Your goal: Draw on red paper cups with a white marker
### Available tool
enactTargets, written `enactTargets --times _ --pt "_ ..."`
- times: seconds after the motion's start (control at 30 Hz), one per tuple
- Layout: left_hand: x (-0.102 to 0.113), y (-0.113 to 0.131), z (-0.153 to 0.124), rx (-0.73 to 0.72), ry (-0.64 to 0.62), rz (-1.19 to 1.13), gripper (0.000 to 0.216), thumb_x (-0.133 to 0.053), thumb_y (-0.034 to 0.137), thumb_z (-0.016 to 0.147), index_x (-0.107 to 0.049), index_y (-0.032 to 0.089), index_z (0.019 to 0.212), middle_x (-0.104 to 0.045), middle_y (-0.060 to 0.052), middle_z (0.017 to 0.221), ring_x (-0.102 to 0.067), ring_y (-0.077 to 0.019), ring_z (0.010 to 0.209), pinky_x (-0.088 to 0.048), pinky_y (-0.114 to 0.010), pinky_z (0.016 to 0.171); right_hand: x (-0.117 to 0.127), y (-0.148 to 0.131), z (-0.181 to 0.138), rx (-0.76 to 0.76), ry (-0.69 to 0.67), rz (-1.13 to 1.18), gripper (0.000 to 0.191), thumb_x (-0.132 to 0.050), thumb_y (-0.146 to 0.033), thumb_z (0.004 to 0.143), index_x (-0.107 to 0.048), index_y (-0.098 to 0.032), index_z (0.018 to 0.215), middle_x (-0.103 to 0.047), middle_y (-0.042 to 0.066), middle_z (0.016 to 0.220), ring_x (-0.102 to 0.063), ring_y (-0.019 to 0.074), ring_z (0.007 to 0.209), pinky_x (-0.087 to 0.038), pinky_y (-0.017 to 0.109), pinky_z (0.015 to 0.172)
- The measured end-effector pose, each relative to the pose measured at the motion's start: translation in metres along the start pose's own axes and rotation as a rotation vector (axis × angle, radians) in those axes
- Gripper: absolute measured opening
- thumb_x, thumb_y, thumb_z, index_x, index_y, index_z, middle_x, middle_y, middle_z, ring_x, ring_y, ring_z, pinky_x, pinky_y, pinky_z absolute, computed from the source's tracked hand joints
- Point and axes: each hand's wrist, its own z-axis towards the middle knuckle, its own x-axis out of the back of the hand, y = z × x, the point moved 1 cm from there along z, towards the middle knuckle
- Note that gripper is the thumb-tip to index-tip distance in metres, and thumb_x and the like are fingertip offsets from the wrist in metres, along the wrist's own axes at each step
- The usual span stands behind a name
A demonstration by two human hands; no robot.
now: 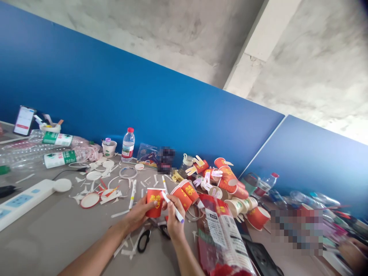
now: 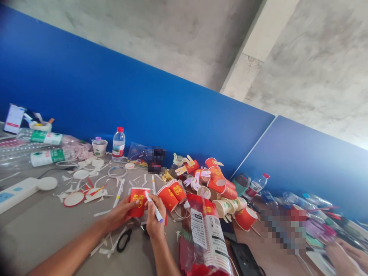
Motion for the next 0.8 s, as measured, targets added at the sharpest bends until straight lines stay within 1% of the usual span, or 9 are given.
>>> enactTargets --times 0.17,0.3,0.4,0.5,0.6,0.7,0.8 --pt "-0.003 0.008 -0.006 -0.001 -0.033 -0.037 0.047 -0.115 0.036 0.068 -0.087 0.019 0.102 -0.090 -0.010 0.093 -0.086 -0.0315 0.098 -0.066 -0.036 0.089 -0.001 0.000 0.002 -0.052 0.061 0.039 0.054 -0.068 -0.073 0.110 -0.080 -0.024 0.091 -0.073 0.000 0.066 -0.068 0.0201 0.059 -0.059 0.031 0.059" --pt "-0.002 0.008 -0.007 0.018 -0.072 -0.052 0.037 -0.110 0.033 0.077 -0.088 0.018 0.102 -0.089 -0.009 0.090 -0.085 -0.0292 0.092 -0.065 -0.035 0.088 -0.002 0.001 0.004 -0.085 0.109 0.081 0.056 -0.068 -0.074 0.109 -0.079 -0.024 0.089 -0.070 -0.001 0.066 -0.066 0.0195 0.059 -0.058 0.031 0.059" --pt "0.001 0.006 -0.006 0.037 -0.078 -0.068 0.037 -0.107 0.033 0.081 -0.087 0.016 0.107 -0.089 -0.010 0.093 -0.084 -0.0278 0.091 -0.065 -0.034 0.087 -0.002 0.002 0.005 -0.111 0.117 0.101 0.055 -0.072 -0.074 0.106 -0.078 -0.023 0.087 -0.070 -0.001 0.066 -0.064 0.0185 0.058 -0.057 0.031 0.060" --pt "0.008 0.004 -0.003 0.051 -0.064 -0.092 0.041 -0.105 0.037 0.085 -0.085 0.016 0.114 -0.090 -0.013 0.104 -0.086 -0.0298 0.099 -0.068 -0.038 0.088 0.000 0.002 0.004 -0.118 0.128 0.113 0.056 -0.073 -0.075 0.106 -0.077 -0.023 0.085 -0.072 0.000 0.067 -0.066 0.0184 0.060 -0.058 0.030 0.063" --pt "0.014 0.003 -0.001 0.058 -0.047 -0.097 0.047 -0.107 0.042 0.083 -0.082 0.018 0.115 -0.090 -0.013 0.107 -0.087 -0.0319 0.104 -0.071 -0.041 0.089 0.000 0.001 0.003 -0.113 0.127 0.106 0.058 -0.073 -0.077 0.106 -0.079 -0.023 0.085 -0.072 0.001 0.067 -0.069 0.0204 0.063 -0.060 0.033 0.067" --pt "0.015 0.003 0.000 0.048 -0.028 -0.089 0.054 -0.112 0.042 0.076 -0.081 0.019 0.113 -0.089 -0.010 0.101 -0.087 -0.0303 0.100 -0.071 -0.039 0.089 -0.002 0.002 0.001 -0.103 0.136 0.106 0.063 -0.071 -0.082 0.105 -0.082 -0.022 0.089 -0.073 0.001 0.066 -0.068 0.0210 0.061 -0.059 0.034 0.064" --pt "0.011 0.003 0.000 0.026 -0.026 -0.098 0.052 -0.112 0.040 0.076 -0.082 0.018 0.111 -0.089 -0.011 0.101 -0.087 -0.0298 0.097 -0.071 -0.040 0.090 -0.005 0.002 0.000 -0.098 0.135 0.116 0.064 -0.070 -0.082 0.105 -0.082 -0.021 0.087 -0.074 0.002 0.066 -0.067 0.0205 0.059 -0.059 0.033 0.061"
